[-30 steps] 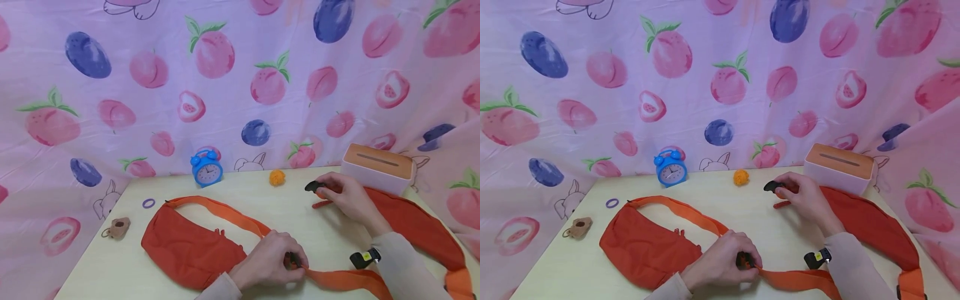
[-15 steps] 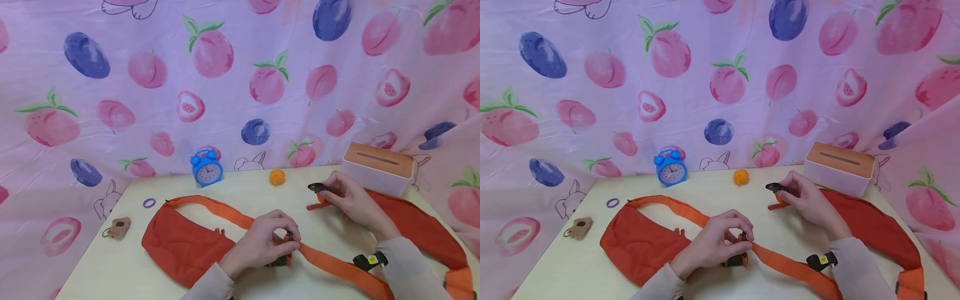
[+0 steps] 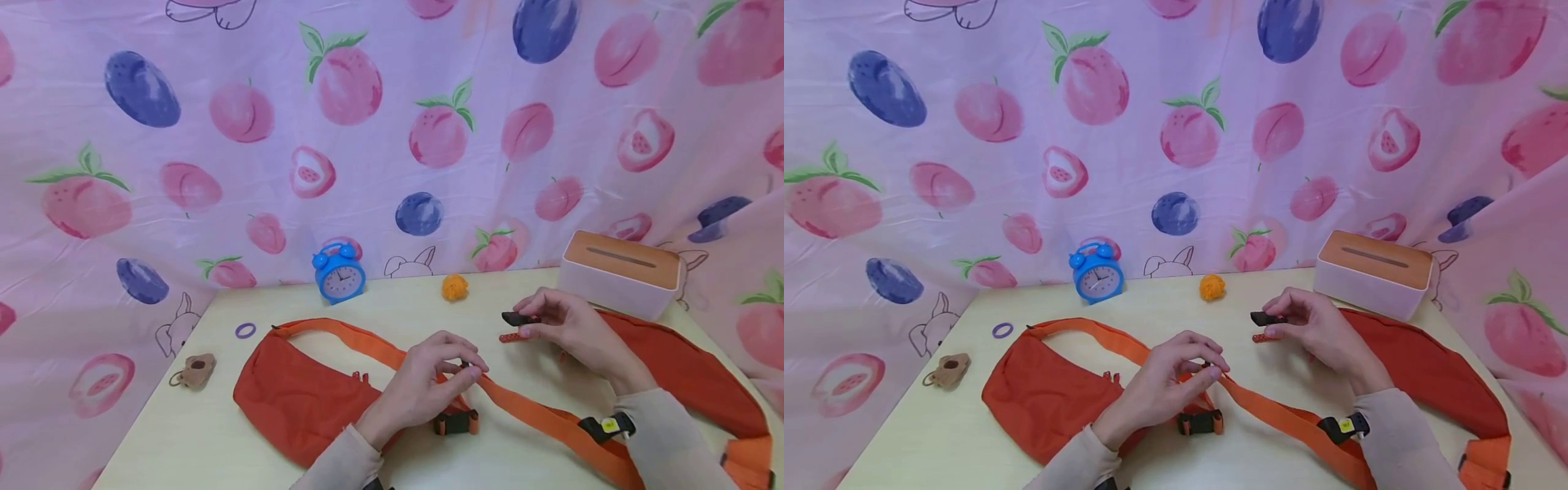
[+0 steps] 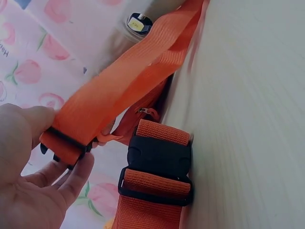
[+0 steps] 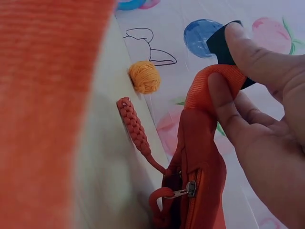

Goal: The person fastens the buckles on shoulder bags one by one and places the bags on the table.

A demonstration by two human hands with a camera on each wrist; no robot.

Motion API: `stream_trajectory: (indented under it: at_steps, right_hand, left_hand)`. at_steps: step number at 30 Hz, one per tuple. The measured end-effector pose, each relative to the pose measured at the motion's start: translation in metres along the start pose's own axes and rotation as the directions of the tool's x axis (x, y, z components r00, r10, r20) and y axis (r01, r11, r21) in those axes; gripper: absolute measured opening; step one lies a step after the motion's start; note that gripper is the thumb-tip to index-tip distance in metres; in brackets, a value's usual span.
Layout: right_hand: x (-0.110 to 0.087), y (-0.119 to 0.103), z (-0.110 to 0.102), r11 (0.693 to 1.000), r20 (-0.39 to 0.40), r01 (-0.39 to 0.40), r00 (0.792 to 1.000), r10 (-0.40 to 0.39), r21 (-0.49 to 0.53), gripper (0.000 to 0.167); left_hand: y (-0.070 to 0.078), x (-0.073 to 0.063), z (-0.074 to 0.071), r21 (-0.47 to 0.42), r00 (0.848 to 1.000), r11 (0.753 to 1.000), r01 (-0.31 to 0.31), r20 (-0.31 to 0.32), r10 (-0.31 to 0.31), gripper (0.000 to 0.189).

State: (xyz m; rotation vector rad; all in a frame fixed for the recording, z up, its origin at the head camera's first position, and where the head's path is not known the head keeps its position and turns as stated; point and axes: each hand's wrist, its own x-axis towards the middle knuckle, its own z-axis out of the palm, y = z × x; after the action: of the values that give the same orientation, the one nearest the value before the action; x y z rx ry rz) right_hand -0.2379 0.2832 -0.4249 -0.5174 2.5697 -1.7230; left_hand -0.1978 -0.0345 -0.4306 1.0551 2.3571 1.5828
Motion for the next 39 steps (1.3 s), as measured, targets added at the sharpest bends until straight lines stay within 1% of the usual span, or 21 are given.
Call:
stream_trajectory:
  at_steps: [2, 5, 7, 9, 11, 13, 15, 17, 21, 23, 27, 30, 32, 36, 39]
  right_hand:
    - [-0.001, 0.000, -0.001, 1.000, -0.007, -0.026, 1.000, 0.026, -0.006, 0.026]
    - [-0.003, -0.001, -0.003, 0.998, -0.004, -0.057, 0.998, 0.057, -0.001, 0.031]
    - [-0.004, -0.001, -0.004, 0.998, 0.002, -0.066, 0.998, 0.066, 0.005, 0.035]
    - [-0.004, -0.002, -0.005, 0.997, 0.012, -0.072, 0.997, 0.071, 0.019, 0.041]
    - [-0.004, -0.002, -0.005, 0.997, 0.018, -0.073, 0.997, 0.073, 0.023, 0.048]
    - [-0.003, -0.003, -0.005, 0.997, 0.017, -0.071, 0.997, 0.071, 0.018, 0.054]
    - [-0.003, -0.003, -0.005, 0.998, 0.014, -0.067, 0.998, 0.067, 0.004, 0.056]
    - [-0.003, -0.004, -0.004, 0.998, 0.007, -0.062, 0.998, 0.062, -0.020, 0.054]
    - [-0.003, -0.007, -0.003, 0.995, 0.010, -0.075, 0.997, 0.076, -0.059, 0.051]
    - [-0.003, -0.009, -0.004, 0.993, 0.011, -0.087, 0.996, 0.088, -0.078, 0.052]
    - [-0.005, -0.012, -0.005, 0.990, 0.006, -0.082, 0.997, 0.083, -0.117, 0.051]
    - [-0.005, -0.014, -0.007, 0.990, 0.004, -0.067, 0.998, 0.068, -0.124, 0.052]
    - [-0.006, -0.014, -0.007, 0.992, 0.009, -0.069, 0.997, 0.071, -0.109, 0.052]
    - [-0.006, -0.014, -0.007, 0.994, 0.030, -0.089, 0.995, 0.091, -0.062, 0.053]
    - [-0.006, -0.014, -0.007, 0.994, 0.048, -0.102, 0.993, 0.104, -0.035, 0.054]
  left_hand:
    - [0.000, 0.000, 0.000, 0.013, 1.000, 1.000, -0.003, -0.014, 0.003, 0.023]
    - [-0.001, 0.001, 0.000, 0.014, 0.999, 1.000, 0.007, -0.048, -0.006, 0.041]
    - [-0.001, 0.001, 0.000, -0.001, 0.997, 1.000, 0.022, -0.080, -0.022, 0.056]
    - [-0.001, 0.002, 0.001, -0.023, 0.992, 0.999, 0.046, -0.115, -0.048, 0.063]
    - [-0.001, 0.003, 0.001, -0.055, 0.987, 0.996, 0.065, -0.143, -0.072, 0.062]
    - [-0.001, 0.003, 0.002, -0.084, 0.982, 0.993, 0.079, -0.163, -0.092, 0.055]
    - [-0.001, 0.004, 0.002, -0.098, 0.979, 0.991, 0.093, -0.174, -0.109, 0.047]
    - [0.000, 0.004, 0.002, -0.095, 0.973, 0.988, 0.125, -0.185, -0.141, 0.042]
    - [0.002, 0.006, 0.002, -0.089, 0.956, 0.976, 0.198, -0.202, -0.213, 0.045]
    - [0.003, 0.007, 0.002, -0.101, 0.950, 0.970, 0.219, -0.206, -0.236, 0.049]
    - [0.004, 0.009, 0.003, -0.105, 0.943, 0.968, 0.229, -0.223, -0.248, 0.051]
    - [0.003, 0.010, 0.005, -0.101, 0.939, 0.970, 0.219, -0.248, -0.238, 0.051]
    - [0.002, 0.011, 0.005, -0.103, 0.934, 0.972, 0.212, -0.270, -0.233, 0.052]
    - [0.001, 0.014, 0.009, -0.090, 0.916, 0.969, 0.231, -0.316, -0.248, 0.053]
    - [-0.001, 0.016, 0.011, -0.065, 0.908, 0.968, 0.244, -0.335, -0.252, 0.053]
